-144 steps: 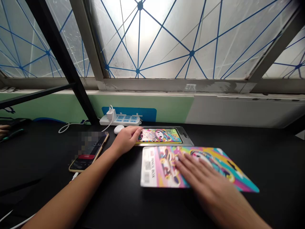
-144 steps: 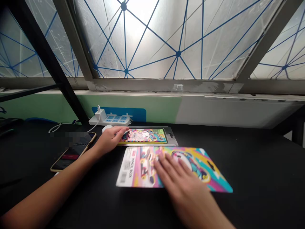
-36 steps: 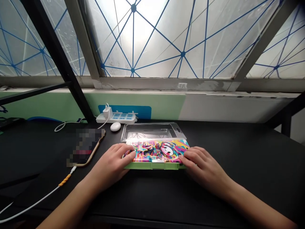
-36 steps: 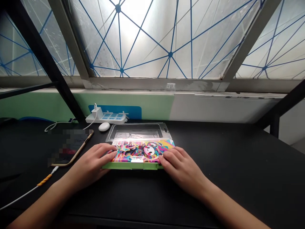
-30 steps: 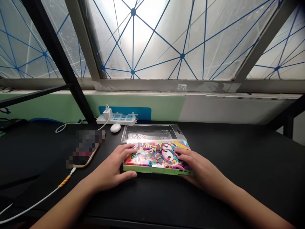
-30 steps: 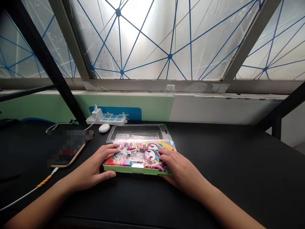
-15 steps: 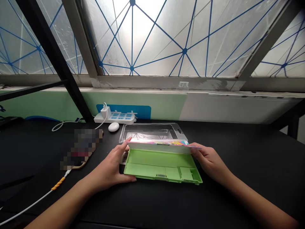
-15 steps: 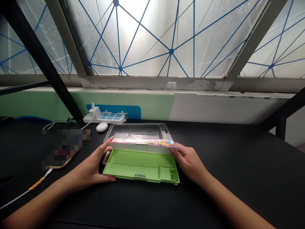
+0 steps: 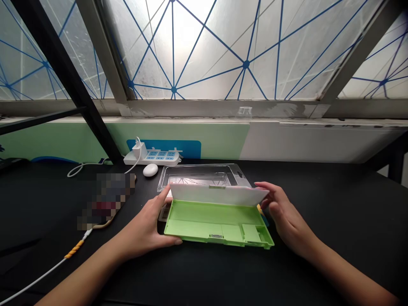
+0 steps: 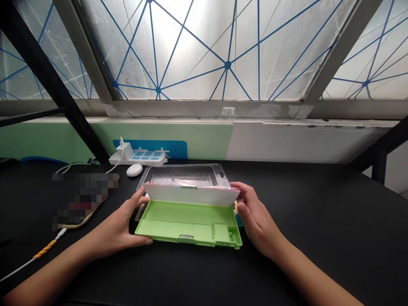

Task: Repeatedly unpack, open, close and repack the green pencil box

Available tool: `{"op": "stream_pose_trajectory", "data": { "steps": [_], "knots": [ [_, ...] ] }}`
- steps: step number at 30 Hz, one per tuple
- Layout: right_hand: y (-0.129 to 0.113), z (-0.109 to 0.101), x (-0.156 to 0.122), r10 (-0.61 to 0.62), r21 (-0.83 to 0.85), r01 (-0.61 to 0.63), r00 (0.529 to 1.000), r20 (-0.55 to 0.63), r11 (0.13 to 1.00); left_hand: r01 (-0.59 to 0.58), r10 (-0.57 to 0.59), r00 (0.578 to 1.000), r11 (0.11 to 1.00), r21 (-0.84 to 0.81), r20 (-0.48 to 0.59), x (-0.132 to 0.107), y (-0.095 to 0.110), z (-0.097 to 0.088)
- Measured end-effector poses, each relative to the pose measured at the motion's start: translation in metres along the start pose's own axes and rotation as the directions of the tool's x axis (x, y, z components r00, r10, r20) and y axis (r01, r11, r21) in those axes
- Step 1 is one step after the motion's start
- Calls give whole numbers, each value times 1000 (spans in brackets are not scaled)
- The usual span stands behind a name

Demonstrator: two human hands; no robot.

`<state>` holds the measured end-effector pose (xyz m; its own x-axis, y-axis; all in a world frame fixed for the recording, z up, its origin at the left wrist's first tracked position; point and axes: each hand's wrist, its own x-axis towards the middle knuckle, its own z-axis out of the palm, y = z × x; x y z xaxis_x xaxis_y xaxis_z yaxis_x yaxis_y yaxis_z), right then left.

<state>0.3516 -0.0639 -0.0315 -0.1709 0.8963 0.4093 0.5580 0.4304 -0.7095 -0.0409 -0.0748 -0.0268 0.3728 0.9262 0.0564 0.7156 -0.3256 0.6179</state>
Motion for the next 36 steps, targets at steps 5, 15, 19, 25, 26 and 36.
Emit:
{"op": "stream_pose_trajectory", "data": {
  "steps": [5, 15, 19, 25, 26, 36],
  "knots": [
    [-7, -3, -15, -183, -122, 206, 967, 177, 971, 1, 0, 1000, 1000, -25, 11, 2, 5, -5],
    [-12, -7, -6, -290, -213, 345, 924, 250, 914, 12, -12, 1000, 994, -110, 1, 5, 2, -10],
    [-14, -7, -6, -97, -162, 124, 982, 165, 979, -108, 110, 994, 990, -87, 16, 6, 5, -12],
    [-11, -6, 1, 262, -54, -256, 947, 186, 965, -99, 96, 993, 994, 35, 71, 10, 13, -9],
    [-11, -6, 3, 283, -44, -280, 939, 194, 959, -91, 89, 994, 995, 34, 65, 10, 13, -9],
    [-2, 0, 25, -10, -416, 51, 995, 99, 908, -97, 96, 995, 994, 42, 33, 7, 8, -5]
  ]
}}
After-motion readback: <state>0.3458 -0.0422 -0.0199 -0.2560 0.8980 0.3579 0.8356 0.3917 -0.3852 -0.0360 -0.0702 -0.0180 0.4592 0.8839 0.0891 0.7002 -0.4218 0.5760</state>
